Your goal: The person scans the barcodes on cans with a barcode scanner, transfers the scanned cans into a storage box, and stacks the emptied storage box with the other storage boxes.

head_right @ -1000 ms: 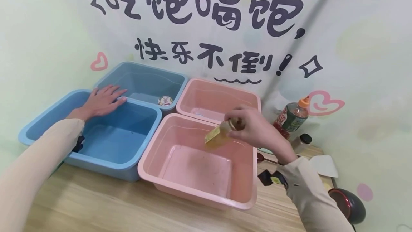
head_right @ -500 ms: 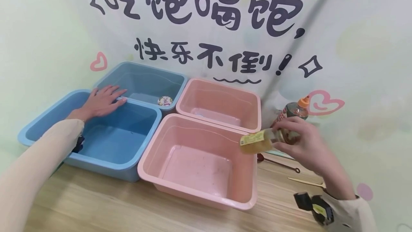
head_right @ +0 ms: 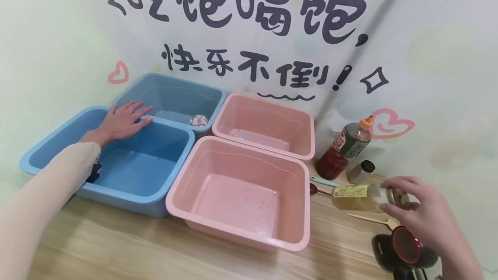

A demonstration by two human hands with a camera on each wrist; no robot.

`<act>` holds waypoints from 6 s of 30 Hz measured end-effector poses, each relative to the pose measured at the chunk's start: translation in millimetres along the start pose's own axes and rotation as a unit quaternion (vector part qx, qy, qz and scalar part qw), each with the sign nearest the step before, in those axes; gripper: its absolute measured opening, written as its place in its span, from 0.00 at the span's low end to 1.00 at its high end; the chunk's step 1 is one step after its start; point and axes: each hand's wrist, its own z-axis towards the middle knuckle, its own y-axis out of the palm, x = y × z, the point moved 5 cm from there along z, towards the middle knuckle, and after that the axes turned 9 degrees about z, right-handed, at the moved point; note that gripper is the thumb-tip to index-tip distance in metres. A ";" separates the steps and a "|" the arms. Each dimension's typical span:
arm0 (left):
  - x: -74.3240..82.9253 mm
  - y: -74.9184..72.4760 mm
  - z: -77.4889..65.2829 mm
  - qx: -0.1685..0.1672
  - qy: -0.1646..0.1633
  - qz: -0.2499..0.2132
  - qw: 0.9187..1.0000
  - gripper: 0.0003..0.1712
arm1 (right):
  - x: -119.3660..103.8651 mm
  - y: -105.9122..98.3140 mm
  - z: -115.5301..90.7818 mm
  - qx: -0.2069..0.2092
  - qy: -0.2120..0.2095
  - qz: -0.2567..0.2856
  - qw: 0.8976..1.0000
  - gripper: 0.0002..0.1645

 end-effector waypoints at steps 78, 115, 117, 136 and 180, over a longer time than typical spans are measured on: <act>3.9 -3.1 -2.5 -0.001 -0.008 0.009 1.000 0.42 | -166.9 106.4 198.3 -0.140 -0.122 0.052 0.981 0.20; 7.8 -6.2 -6.5 0.009 -0.019 0.005 1.000 0.39 | -246.4 233.7 297.7 -0.246 -0.156 0.088 0.953 0.20; 7.3 -6.6 -6.6 0.009 -0.018 0.006 1.000 0.40 | -251.6 243.4 301.5 -0.245 -0.159 0.091 0.952 0.21; 3.1 -8.2 -7.6 0.014 -0.021 0.000 1.000 0.43 | -284.3 337.1 318.1 -0.224 -0.154 0.053 0.961 0.19; -1.9 0.7 -2.2 0.018 -0.038 0.004 0.999 0.39 | -272.4 439.9 311.7 -0.260 0.004 0.043 0.965 0.11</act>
